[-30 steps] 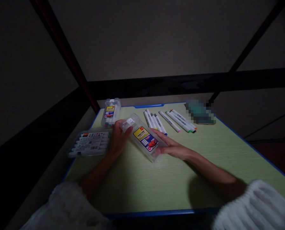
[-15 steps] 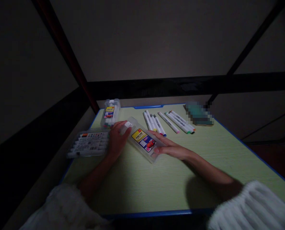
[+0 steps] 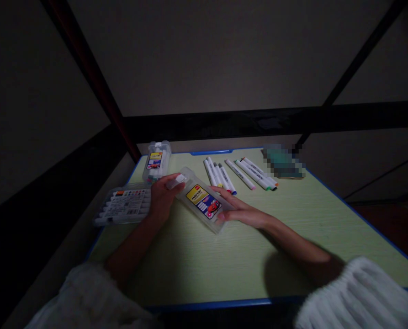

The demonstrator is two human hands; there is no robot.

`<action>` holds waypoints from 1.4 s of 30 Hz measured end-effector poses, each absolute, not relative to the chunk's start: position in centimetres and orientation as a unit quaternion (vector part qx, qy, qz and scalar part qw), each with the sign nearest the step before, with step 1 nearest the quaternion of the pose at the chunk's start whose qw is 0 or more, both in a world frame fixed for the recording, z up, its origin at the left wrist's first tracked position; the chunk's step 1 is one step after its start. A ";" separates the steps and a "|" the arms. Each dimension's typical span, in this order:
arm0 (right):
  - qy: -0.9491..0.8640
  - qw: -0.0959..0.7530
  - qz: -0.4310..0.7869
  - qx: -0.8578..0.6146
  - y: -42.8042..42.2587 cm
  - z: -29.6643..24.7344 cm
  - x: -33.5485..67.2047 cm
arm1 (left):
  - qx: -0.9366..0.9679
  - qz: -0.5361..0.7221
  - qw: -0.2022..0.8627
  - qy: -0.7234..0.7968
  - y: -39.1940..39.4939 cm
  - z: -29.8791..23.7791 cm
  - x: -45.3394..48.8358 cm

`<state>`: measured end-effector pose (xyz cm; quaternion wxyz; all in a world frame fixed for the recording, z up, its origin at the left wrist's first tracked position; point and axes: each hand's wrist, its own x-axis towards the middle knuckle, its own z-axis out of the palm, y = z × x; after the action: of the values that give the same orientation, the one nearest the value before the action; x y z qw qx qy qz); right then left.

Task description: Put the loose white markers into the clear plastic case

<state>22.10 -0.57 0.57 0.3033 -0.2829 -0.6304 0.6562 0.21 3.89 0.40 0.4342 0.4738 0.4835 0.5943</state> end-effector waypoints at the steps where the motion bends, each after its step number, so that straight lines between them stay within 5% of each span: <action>1: -0.633 0.306 0.654 -0.279 -0.6 0.6 22.1 | 0.463 0.597 0.451 0.476 4.0 0.4 0.2; 42: -0.638 0.307 0.669 -0.226 -0.3 -0.2 22.0 | 0.408 0.577 0.577 0.409 4.6 0.4 -0.3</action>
<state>22.00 -0.32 -0.17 0.3074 -0.2255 -0.6381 0.6689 -0.27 4.62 0.44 0.5773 0.4080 0.4093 0.5768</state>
